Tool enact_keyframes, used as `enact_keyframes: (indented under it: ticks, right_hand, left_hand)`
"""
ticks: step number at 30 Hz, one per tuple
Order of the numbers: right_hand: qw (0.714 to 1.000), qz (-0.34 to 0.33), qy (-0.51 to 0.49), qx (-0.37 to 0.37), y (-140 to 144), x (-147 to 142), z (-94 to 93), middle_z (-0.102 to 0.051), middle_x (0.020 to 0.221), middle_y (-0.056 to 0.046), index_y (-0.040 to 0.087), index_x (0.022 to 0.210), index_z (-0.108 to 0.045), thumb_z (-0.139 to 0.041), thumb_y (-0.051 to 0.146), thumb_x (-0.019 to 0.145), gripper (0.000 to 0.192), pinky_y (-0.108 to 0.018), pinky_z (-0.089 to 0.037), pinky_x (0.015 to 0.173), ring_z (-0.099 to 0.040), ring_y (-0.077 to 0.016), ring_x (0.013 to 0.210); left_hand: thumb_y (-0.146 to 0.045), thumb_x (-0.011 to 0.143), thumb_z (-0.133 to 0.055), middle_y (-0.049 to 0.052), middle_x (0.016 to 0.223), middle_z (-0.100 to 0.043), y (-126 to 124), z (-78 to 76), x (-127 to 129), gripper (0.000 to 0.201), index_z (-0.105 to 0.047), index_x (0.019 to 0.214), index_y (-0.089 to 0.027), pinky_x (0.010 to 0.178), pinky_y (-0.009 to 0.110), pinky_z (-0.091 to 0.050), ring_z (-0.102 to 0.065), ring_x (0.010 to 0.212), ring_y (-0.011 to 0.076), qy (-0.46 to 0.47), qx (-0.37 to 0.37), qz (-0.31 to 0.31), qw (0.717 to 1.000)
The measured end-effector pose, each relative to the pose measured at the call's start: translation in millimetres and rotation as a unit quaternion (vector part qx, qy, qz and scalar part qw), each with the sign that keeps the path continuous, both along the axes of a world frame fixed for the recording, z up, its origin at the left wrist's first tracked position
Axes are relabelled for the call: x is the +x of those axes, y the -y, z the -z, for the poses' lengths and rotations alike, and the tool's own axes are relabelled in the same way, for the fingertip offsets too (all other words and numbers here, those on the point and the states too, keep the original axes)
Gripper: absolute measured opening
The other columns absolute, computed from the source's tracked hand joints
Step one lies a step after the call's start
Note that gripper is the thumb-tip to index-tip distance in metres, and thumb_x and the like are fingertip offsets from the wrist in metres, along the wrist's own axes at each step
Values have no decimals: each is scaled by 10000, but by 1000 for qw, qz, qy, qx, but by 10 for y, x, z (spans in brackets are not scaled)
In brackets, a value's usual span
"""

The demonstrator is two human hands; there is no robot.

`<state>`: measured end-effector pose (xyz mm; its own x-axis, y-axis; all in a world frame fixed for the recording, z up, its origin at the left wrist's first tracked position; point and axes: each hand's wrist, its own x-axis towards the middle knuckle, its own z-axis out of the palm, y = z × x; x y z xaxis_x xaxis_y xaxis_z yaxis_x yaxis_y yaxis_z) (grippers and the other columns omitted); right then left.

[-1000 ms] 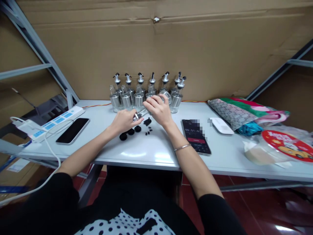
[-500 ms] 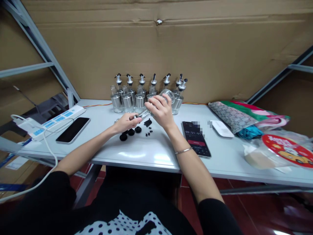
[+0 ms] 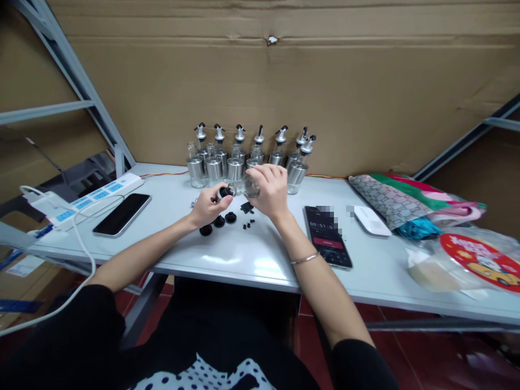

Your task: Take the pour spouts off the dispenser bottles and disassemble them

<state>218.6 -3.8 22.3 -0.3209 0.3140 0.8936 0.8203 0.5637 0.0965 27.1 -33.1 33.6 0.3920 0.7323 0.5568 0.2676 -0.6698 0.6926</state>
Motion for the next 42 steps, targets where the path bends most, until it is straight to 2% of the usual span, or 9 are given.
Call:
enact_keyframes:
  ticks: [5, 9, 16, 24, 29, 32, 37, 40, 42]
  right_hand:
    - [993, -27, -92, -72, 0, -52, 24, -631, 992, -82, 215, 1020, -513, -614, 317, 745, 310, -389, -421, 822, -587, -258, 940]
    - [978, -29, -185, -95, -97, 111, 28, -586, 1057, -103, 202, 1135, -469, -598, 380, 793, 407, -414, -423, 890, -560, -271, 1016]
    - [951, 21, -268, -155, -424, 467, 237, -557, 1111, -128, 184, 1194, -408, -597, 471, 808, 517, -425, -430, 917, -554, -259, 1036]
    - [941, 40, -266, -206, -653, 528, 485, -476, 1236, -175, 148, 1286, -336, -501, 433, 854, 543, -456, -385, 1001, -459, -263, 1180]
    - [939, 53, -261, -217, -674, 485, 529, -442, 1238, -223, 76, 1308, -309, -481, 318, 827, 565, -484, -321, 1061, -420, -277, 1219]
    - [948, 68, -249, -185, -620, 451, 505, -413, 1243, -210, 86, 1309, -322, -475, 202, 775, 568, -466, -333, 1059, -415, -265, 1217]
    - [954, 108, -249, -127, -469, 373, 439, -417, 1132, -154, 147, 1130, -478, -497, 124, 679, 453, -444, -436, 942, -490, -256, 1059]
    - [956, 115, -212, -168, -432, 337, 422, -493, 1004, -126, 158, 970, -564, -477, 109, 693, 294, -435, -463, 889, -522, -252, 953]
    - [951, 128, -191, -207, -429, 331, 412, -541, 985, -139, 146, 951, -599, -467, 97, 704, 284, -442, -459, 893, -537, -268, 958]
  left_hand:
    - [-535, 859, -496, 5, 768, -600, -87, 58, -68, 368, -481, 977, -187, 658, 245, -437, -539, 629, 114, -86, 141, -9, 986]
    - [-502, 872, -523, 86, 962, -640, -284, 170, -201, 355, -467, 1027, -187, 817, 348, -455, -593, 847, 192, -168, 235, -39, 956]
    - [-521, 908, -444, 95, 993, -621, -516, 272, -392, 403, -425, 1112, -174, 805, 338, -460, -575, 836, 189, -153, 233, -121, 953]
    - [-515, 918, -427, 90, 964, -618, -527, 290, -389, 406, -421, 1125, -166, 758, 307, -469, -584, 814, 173, -168, 248, -105, 948]
    - [-504, 921, -426, 94, 959, -618, -514, 268, -391, 402, -411, 1132, -162, 739, 302, -473, -591, 812, 172, -171, 244, -104, 949]
    - [-493, 918, -442, 77, 932, -616, -520, 266, -392, 388, -414, 1129, -168, 737, 298, -474, -596, 789, 164, -174, 237, -106, 950]
    - [-476, 911, -469, 54, 896, -610, -522, 273, -379, 364, -423, 1113, -176, 725, 284, -472, -599, 777, 156, -180, 228, -99, 952]
    - [-468, 919, -456, 56, 887, -609, -515, 275, -374, 359, -419, 1110, -166, 708, 276, -467, -595, 770, 153, -186, 228, -95, 951]
    - [-464, 921, -451, 58, 879, -608, -511, 273, -373, 359, -417, 1110, -160, 702, 276, -465, -590, 758, 152, -190, 226, -93, 951]
